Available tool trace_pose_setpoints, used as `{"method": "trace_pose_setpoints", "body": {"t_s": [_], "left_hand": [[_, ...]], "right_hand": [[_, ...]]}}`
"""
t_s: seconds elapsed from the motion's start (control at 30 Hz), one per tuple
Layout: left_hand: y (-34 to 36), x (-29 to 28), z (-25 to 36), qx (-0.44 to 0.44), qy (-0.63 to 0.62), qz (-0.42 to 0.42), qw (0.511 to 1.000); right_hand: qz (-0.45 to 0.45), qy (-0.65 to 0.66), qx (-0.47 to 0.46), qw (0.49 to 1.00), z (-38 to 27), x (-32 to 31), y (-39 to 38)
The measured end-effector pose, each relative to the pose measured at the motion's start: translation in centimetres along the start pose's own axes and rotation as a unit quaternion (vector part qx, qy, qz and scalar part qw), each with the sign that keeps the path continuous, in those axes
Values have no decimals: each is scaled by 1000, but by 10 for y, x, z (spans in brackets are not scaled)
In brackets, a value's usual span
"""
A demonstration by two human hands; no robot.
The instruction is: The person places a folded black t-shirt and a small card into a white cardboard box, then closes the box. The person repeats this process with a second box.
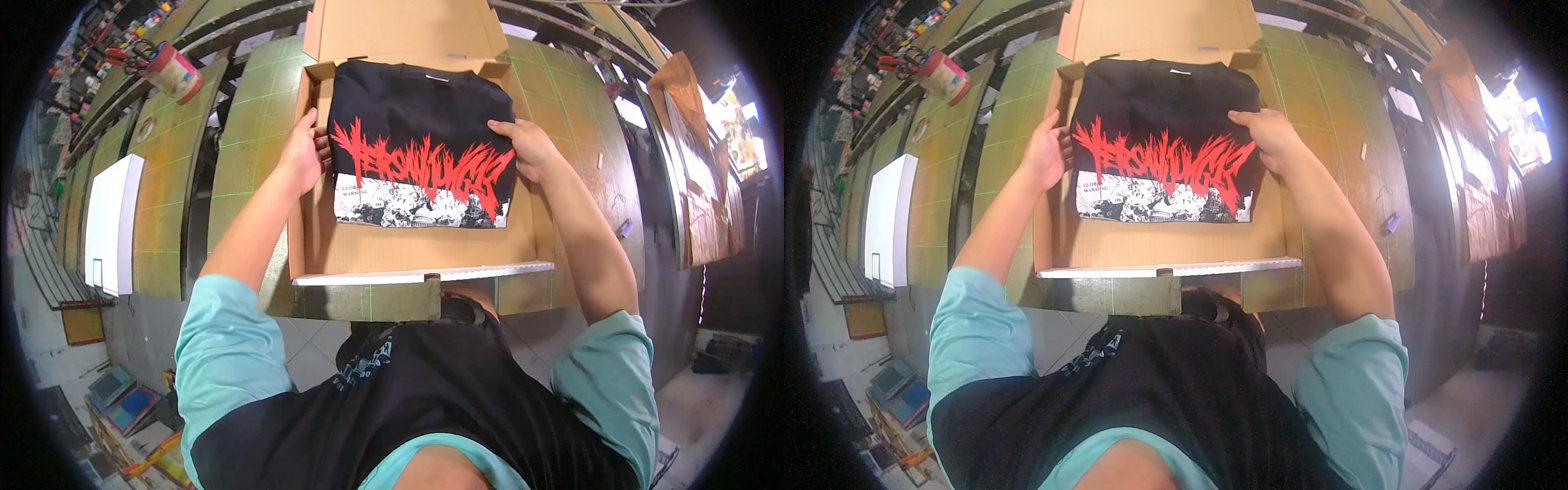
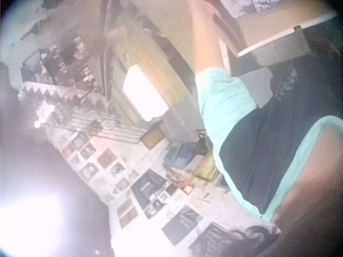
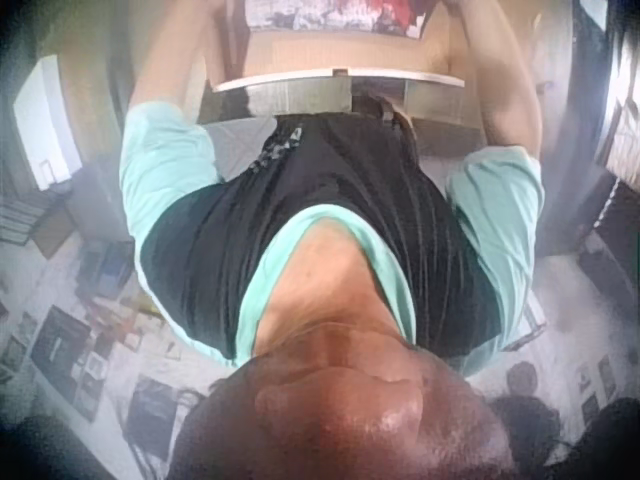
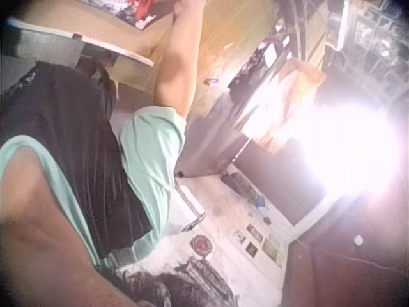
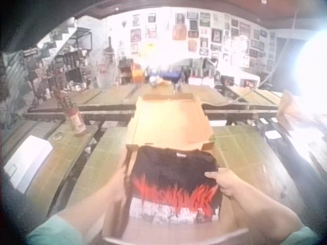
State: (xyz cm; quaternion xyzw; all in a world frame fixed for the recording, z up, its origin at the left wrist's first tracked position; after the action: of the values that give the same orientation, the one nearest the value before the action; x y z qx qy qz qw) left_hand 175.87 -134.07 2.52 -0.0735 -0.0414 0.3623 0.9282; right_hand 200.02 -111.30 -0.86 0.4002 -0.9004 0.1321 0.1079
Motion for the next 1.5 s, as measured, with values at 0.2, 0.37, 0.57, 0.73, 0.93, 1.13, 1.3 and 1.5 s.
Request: {"method": "trace_pose_setpoints", "body": {"t_s": [0.2, 0.37, 0.57, 0.73, 0.93, 1.13, 1.3, 1.5], "left_hand": [[19, -6, -34, -31, 201, -25, 979], [59, -27, -55, -151, 205, -58, 965], [191, -72, -59, 42, 253, 85, 963], [238, -64, -31, 1, 253, 154, 955], [253, -60, -31, 48, 280, 169, 944], [245, -53, -27, 22, 456, 178, 871], [235, -60, -28, 79, 135, 66, 985], [232, -79, -63, -99, -118, -12, 988]], "right_hand": [[-2, -106, 40, 994, 26, 12, 40], [-28, -164, 98, 981, 33, 12, 95], [73, -235, 25, 969, 67, 1, 232], [83, -151, 31, 985, 41, 25, 257], [27, -52, 47, 997, 18, 51, 245], [28, -31, 50, 998, 26, 42, 246], [-38, 22, -23, 999, 7, 49, 225], [-100, 93, 29, 990, 20, 36, 226]]}}
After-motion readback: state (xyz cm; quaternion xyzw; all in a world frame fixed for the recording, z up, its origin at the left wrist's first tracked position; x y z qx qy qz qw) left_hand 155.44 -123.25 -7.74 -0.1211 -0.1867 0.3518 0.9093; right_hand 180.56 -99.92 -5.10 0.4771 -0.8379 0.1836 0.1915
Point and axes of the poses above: each hand's wrist, its own y-axis towards the middle knuckle, its own x-axis out of the palm, z = x × y, the point moved 3 cm from there along y, towards the middle knuckle, and after that the axes turned 2 degrees about y, right-handed, at the moved point
